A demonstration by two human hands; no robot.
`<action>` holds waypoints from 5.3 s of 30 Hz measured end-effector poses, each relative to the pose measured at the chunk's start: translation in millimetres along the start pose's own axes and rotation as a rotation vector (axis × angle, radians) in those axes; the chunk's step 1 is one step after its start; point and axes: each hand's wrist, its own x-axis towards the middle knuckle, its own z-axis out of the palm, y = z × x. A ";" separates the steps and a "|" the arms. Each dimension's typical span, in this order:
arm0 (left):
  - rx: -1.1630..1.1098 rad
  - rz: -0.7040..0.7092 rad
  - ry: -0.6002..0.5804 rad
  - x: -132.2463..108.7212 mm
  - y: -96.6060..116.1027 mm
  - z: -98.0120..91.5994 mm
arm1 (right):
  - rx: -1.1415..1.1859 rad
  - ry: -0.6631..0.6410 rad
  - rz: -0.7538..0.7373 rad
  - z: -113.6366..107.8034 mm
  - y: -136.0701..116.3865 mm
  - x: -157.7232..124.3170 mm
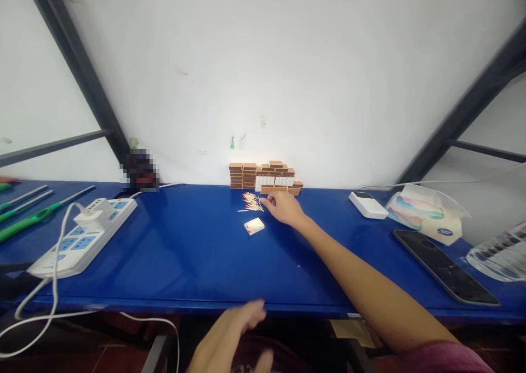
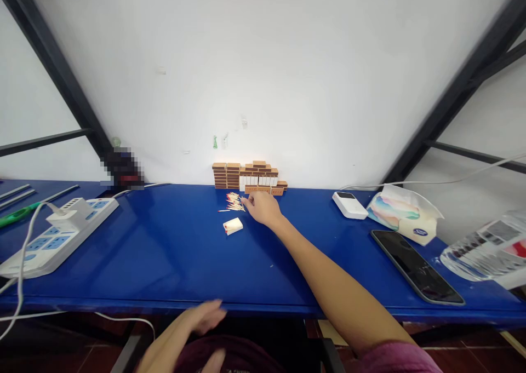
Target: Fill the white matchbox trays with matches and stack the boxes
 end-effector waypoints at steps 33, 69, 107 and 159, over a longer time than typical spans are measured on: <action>0.493 0.288 -0.434 212.1 -65.1 -34.1 | -0.175 -0.117 -0.068 4.7 0.7 -2.3; 0.479 0.316 -0.493 225.1 -76.9 -43.4 | 0.163 -0.189 -0.375 -1.5 -22.9 -21.4; 0.481 0.377 -0.570 227.5 -79.5 -43.0 | 0.330 -0.334 -0.397 -8.3 -41.0 -28.5; 0.567 0.218 -0.614 220.4 -53.1 -61.2 | 0.055 -0.034 -0.258 2.4 -16.9 -13.8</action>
